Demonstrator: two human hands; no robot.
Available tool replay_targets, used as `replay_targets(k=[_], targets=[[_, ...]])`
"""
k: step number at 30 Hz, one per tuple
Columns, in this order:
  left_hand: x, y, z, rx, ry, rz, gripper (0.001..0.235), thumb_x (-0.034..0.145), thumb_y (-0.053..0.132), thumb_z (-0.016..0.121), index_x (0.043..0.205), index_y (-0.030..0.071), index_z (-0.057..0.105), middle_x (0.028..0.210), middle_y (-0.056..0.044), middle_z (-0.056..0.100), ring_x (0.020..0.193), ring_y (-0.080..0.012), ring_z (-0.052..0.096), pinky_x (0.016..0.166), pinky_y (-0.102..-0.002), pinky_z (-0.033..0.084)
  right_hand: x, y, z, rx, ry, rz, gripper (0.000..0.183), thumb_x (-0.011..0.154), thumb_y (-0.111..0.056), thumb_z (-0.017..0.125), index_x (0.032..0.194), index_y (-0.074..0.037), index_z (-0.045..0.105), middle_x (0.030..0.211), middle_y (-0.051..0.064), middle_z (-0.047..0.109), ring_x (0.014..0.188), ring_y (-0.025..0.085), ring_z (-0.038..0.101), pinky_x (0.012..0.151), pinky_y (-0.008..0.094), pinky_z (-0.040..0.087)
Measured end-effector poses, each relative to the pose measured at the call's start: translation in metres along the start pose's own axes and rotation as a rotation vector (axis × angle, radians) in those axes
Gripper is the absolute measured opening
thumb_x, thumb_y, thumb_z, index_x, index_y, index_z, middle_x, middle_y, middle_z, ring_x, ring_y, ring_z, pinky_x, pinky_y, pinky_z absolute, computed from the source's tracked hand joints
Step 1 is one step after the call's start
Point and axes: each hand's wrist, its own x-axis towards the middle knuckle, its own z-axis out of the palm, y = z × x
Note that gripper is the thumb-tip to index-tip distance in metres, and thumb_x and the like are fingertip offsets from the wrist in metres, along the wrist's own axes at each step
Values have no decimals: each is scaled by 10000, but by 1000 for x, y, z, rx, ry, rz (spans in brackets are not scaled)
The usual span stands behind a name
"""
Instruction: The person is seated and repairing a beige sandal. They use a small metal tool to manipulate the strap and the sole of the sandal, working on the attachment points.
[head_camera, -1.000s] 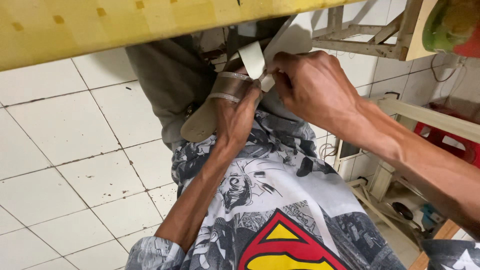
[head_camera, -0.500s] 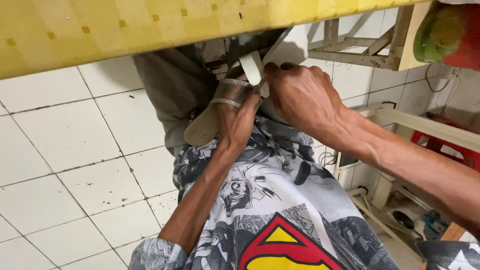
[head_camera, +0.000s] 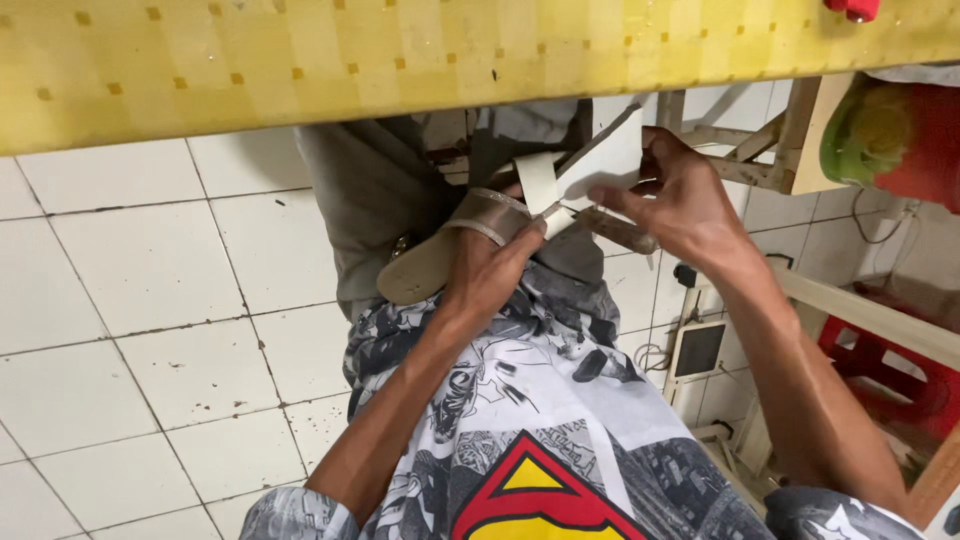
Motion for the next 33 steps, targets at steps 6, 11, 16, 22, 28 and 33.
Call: replay_targets(k=[6, 11, 16, 22, 28, 33], targets=[[-3, 5, 9, 30, 33, 2, 483, 829, 124, 656, 1273, -42, 562, 1076, -233, 629, 1051, -232, 603, 841, -426, 563, -4, 19, 22, 60, 119, -9, 641, 762, -243, 864, 1185, 63, 491, 960, 284, 580, 905, 452, 627, 753, 542, 526], [-13, 10, 20, 28, 224, -118, 370, 829, 194, 689, 1120, -33, 669, 969, -182, 700, 931, -185, 636, 800, -433, 538, -16, 18, 35, 77, 209, -18, 669, 718, -243, 928, 1115, 47, 474, 904, 278, 572, 881, 476, 624, 752, 539, 530], [-13, 4, 23, 30, 297, -199, 310, 808, 187, 726, 1027, -32, 714, 963, -182, 728, 917, -172, 650, 791, -420, 533, -15, 14, 44, 173, 238, -68, 653, 743, -181, 909, 1130, 48, 436, 965, 292, 554, 940, 510, 594, 797, 567, 507], [-8, 14, 26, -11, 303, -251, 269, 775, 166, 756, 958, -30, 730, 929, -151, 735, 919, -160, 659, 805, -412, 523, -13, 15, 41, 238, 215, -48, 674, 753, -188, 890, 1200, 29, 434, 994, 286, 544, 994, 504, 592, 805, 575, 490], [-7, 27, 27, -3, 272, -281, 283, 753, 175, 782, 950, -22, 733, 934, -155, 733, 917, -161, 655, 826, -419, 524, -13, 19, 44, 255, 207, -32, 679, 762, -219, 895, 1209, 13, 440, 1033, 246, 541, 1039, 464, 592, 836, 538, 497], [-10, 32, 26, 8, 235, -282, 293, 757, 198, 775, 960, -8, 736, 910, -130, 726, 894, -152, 660, 827, -392, 522, -6, 22, 51, 407, 251, -62, 607, 794, -142, 860, 1196, 38, 443, 974, 198, 516, 948, 322, 590, 836, 470, 519]])
